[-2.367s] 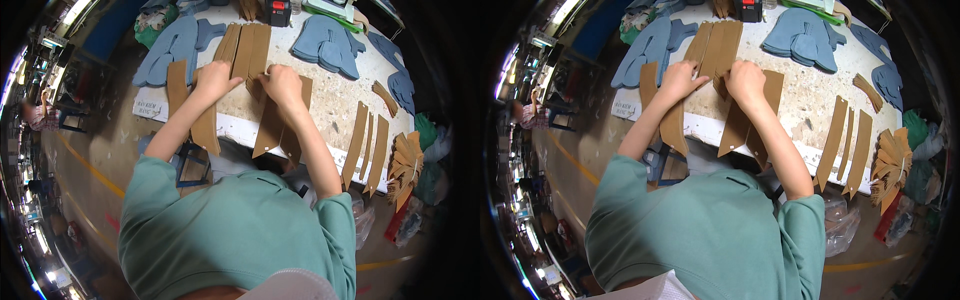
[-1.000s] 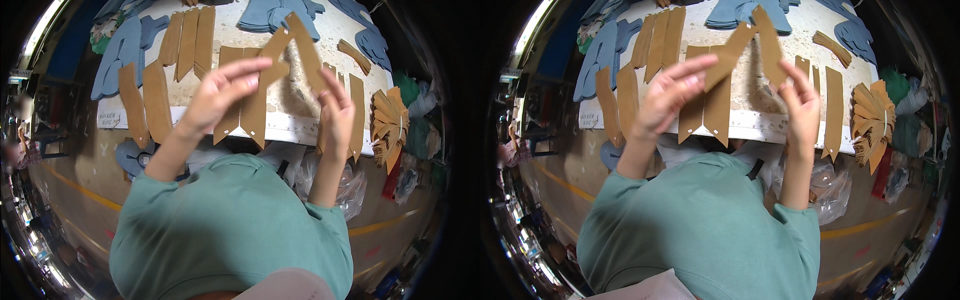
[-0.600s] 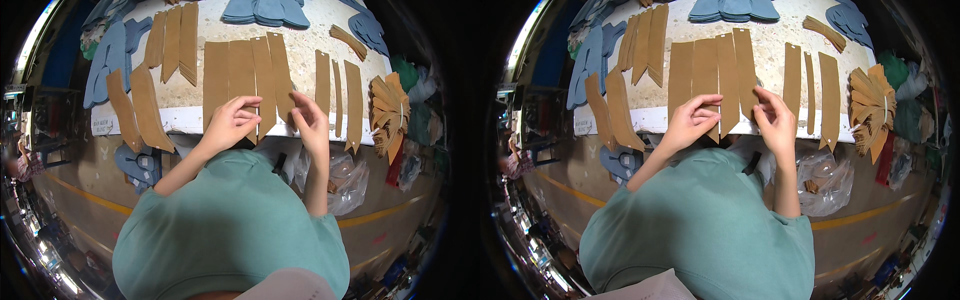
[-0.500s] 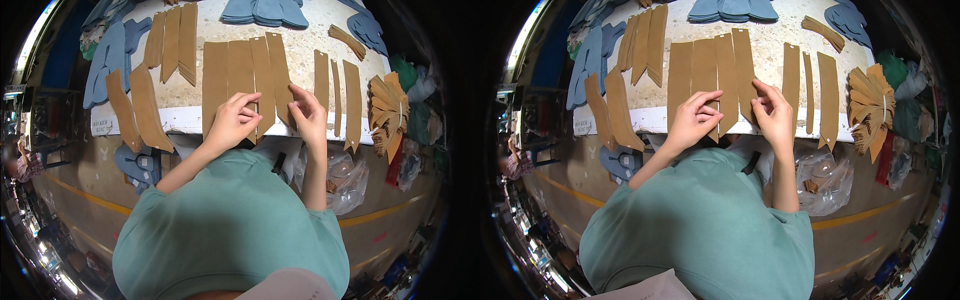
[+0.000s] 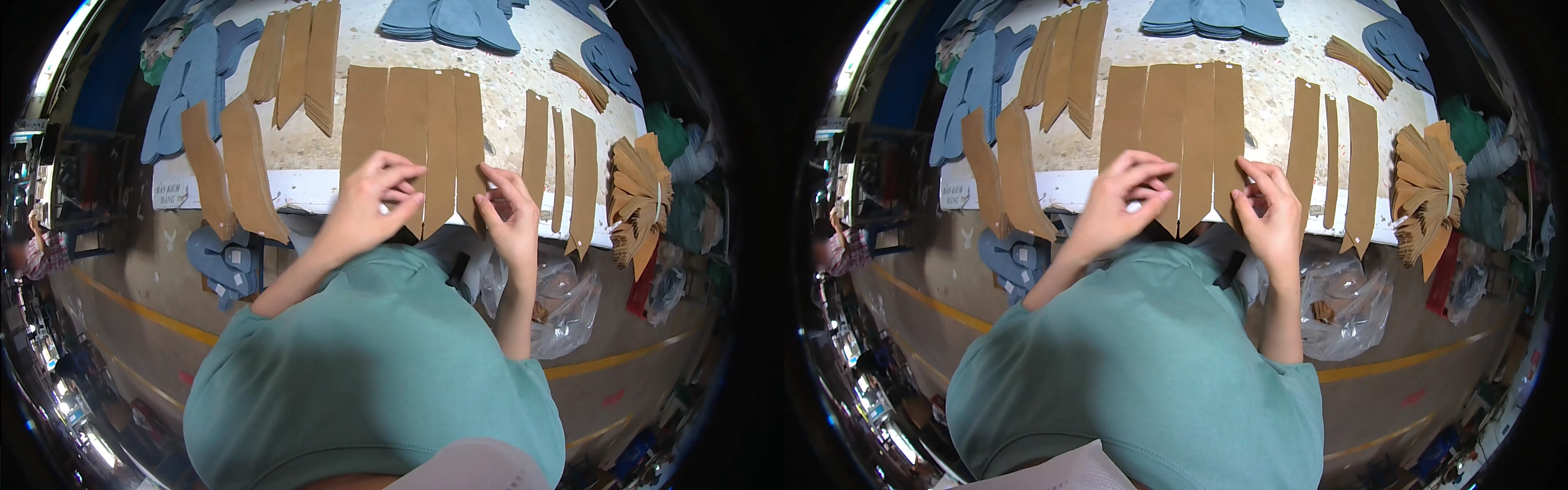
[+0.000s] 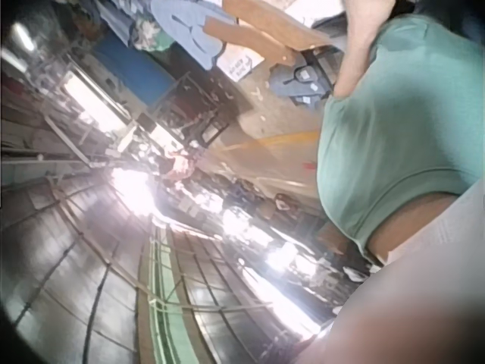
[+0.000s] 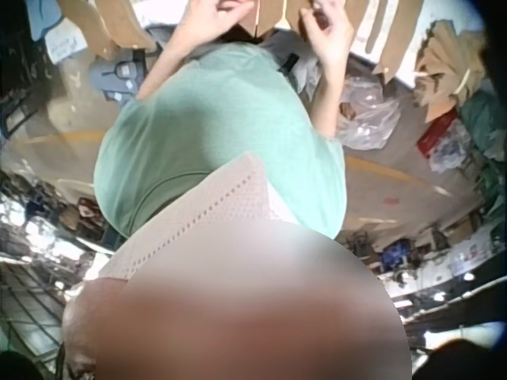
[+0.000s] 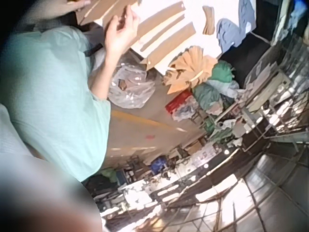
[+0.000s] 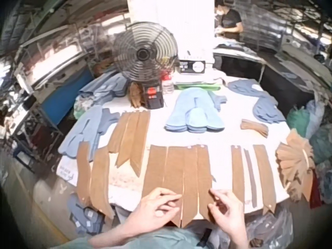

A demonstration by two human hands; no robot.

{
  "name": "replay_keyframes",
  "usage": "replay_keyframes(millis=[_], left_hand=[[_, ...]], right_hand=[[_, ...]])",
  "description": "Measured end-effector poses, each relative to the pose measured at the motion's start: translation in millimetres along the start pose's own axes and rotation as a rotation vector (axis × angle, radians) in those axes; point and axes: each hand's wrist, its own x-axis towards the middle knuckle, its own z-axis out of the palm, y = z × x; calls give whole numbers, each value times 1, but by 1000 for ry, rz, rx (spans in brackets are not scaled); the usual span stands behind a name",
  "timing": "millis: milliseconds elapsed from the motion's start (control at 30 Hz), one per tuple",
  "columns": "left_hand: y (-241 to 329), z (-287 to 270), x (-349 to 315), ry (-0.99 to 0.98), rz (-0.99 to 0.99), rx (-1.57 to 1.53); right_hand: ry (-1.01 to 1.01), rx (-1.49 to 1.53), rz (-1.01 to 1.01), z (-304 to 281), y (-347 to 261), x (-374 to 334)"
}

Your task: The person removes bundles of brown cardboard pieces from a plastic bag and places them on a table. They untie the bundles, separate the pieces, and arrange them into neat stacks on the table.

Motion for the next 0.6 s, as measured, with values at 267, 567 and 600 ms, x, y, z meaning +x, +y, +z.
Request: replay_keyframes(millis=[267,567,600], left_hand=[[5,-146,11,523,123,552],[-33,-236,68,478,-1,882],[-40,-241,78,427,-44,957]], right_hand=[[33,-374,-222,14,-16,29],[92,-451,-320,50,-13,48],[95,-424,-324,50,-12,47]])
